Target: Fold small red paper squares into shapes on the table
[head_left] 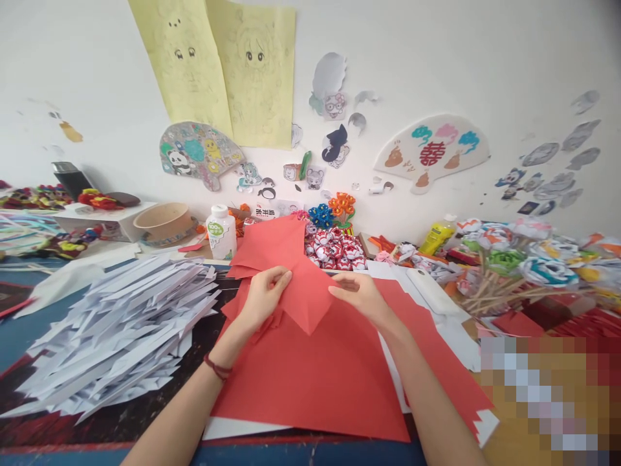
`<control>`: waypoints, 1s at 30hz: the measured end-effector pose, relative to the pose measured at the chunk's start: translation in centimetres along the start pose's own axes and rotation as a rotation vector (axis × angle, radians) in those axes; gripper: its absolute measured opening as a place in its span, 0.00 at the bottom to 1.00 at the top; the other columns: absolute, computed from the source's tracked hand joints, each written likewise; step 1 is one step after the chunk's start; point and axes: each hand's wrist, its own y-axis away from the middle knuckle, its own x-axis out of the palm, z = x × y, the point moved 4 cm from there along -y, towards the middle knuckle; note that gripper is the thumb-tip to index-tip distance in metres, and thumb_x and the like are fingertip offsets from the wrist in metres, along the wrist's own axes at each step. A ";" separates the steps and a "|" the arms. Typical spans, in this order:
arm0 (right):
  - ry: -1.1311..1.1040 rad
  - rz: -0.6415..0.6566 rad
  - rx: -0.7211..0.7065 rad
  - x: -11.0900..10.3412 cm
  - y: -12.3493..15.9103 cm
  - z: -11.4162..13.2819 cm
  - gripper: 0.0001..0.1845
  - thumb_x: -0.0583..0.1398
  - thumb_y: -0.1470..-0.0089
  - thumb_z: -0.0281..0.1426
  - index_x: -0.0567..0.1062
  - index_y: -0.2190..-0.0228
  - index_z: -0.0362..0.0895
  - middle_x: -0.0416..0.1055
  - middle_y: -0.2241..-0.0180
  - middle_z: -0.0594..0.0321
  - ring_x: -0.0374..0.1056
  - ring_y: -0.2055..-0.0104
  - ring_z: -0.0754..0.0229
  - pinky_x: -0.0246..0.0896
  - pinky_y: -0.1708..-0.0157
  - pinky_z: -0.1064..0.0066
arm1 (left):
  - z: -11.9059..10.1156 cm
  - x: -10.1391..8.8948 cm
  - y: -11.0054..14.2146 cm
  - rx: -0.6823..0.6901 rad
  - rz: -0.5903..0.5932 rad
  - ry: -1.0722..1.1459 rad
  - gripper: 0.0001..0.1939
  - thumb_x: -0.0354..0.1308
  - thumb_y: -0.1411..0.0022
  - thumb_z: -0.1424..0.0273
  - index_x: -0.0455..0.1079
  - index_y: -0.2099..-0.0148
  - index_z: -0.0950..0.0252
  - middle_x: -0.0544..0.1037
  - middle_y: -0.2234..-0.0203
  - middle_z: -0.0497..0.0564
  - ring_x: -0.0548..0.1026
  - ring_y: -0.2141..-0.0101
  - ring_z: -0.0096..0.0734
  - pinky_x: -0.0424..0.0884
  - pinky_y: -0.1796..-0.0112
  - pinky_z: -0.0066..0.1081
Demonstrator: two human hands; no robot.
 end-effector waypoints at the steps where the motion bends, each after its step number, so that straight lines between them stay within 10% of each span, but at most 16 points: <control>1: 0.024 0.028 0.007 0.1 0.0 -0.1 0.13 0.64 0.51 0.38 0.78 0.66 0.42 0.77 0.65 0.58 0.72 0.63 0.57 0.66 0.61 0.67 | -0.2 0.0 0.0 0.056 0.057 -0.060 0.17 0.51 0.38 0.59 0.65 0.73 0.66 0.68 0.78 0.46 0.63 0.73 0.27 0.58 0.72 0.24; 8: 0.252 0.118 -0.063 1.8 0.0 -0.1 0.12 0.60 0.45 0.37 0.79 0.69 0.42 0.77 0.67 0.60 0.71 0.64 0.58 0.63 0.64 0.70 | -1.5 2.7 1.7 0.205 0.411 -0.224 0.16 0.45 0.36 0.65 0.57 0.75 0.65 0.58 0.81 0.43 0.55 0.77 0.24 0.49 0.75 0.26; 19: 0.677 -0.118 -0.344 3.6 1.0 0.4 0.10 0.57 0.44 0.26 0.74 0.76 0.43 0.73 0.77 0.62 0.65 0.75 0.61 0.54 0.72 0.71 | -0.2 3.9 1.1 0.132 0.292 -0.259 0.12 0.46 0.45 0.73 0.50 0.79 0.65 0.51 0.83 0.42 0.51 0.78 0.21 0.47 0.76 0.26; 30: 0.583 -0.409 -0.315 -1.7 0.3 0.6 0.08 0.59 0.48 0.26 0.76 0.78 0.43 0.74 0.78 0.64 0.66 0.76 0.61 0.56 0.71 0.72 | -0.7 0.9 0.3 0.094 0.308 -0.208 0.14 0.49 0.44 0.69 0.65 0.79 0.66 0.70 0.84 0.46 0.65 0.80 0.24 0.58 0.76 0.24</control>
